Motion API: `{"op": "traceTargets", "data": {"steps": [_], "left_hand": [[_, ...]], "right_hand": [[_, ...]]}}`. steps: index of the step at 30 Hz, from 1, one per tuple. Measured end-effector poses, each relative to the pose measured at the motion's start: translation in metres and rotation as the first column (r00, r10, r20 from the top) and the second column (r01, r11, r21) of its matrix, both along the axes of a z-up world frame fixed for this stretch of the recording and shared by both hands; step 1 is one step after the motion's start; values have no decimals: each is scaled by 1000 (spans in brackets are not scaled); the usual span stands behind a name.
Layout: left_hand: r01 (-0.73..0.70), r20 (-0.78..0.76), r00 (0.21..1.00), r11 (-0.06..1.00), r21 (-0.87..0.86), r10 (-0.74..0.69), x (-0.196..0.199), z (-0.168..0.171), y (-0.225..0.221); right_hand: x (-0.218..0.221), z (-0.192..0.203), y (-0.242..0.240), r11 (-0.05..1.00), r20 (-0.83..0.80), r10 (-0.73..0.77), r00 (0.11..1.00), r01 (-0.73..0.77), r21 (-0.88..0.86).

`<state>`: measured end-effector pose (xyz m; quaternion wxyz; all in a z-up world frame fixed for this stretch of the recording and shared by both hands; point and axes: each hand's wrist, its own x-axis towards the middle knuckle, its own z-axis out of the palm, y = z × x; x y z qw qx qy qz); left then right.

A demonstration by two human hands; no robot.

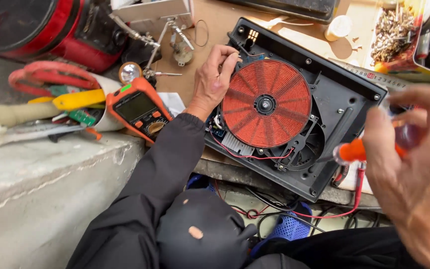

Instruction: Securing an induction coil into the housing of an induction cooker using a screwdriver.

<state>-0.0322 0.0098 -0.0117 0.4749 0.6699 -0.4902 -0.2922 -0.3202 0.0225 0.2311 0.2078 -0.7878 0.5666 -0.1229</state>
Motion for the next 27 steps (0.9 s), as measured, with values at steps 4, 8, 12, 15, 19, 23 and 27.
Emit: {"op": "traceTargets", "data": {"steps": [4,8,12,15,19,23,27], "left_hand": [[21,41,999,999,-42,-19,4,-8,0],[22,85,996,998,-55,-18,5,-13,-1],[33,85,996,996,-83,-26,6,-15,-1],[25,80,997,995,-99,-17,6,-17,-1],[20,61,998,995,-99,-14,6,-18,0],[21,49,999,993,-117,-16,7,-18,1],[18,56,998,992,-126,-11,7,-18,1]], "right_hand": [[-11,-16,55,995,146,-96,985,96,9],[-4,-27,88,992,118,-127,985,125,28],[7,-37,99,993,148,-115,982,116,1],[9,-37,102,994,138,-91,986,99,-51],[13,-41,100,995,160,-83,984,92,-49],[12,-49,99,993,104,-110,989,114,-32],[17,-47,98,993,137,-103,985,109,-35]]}}
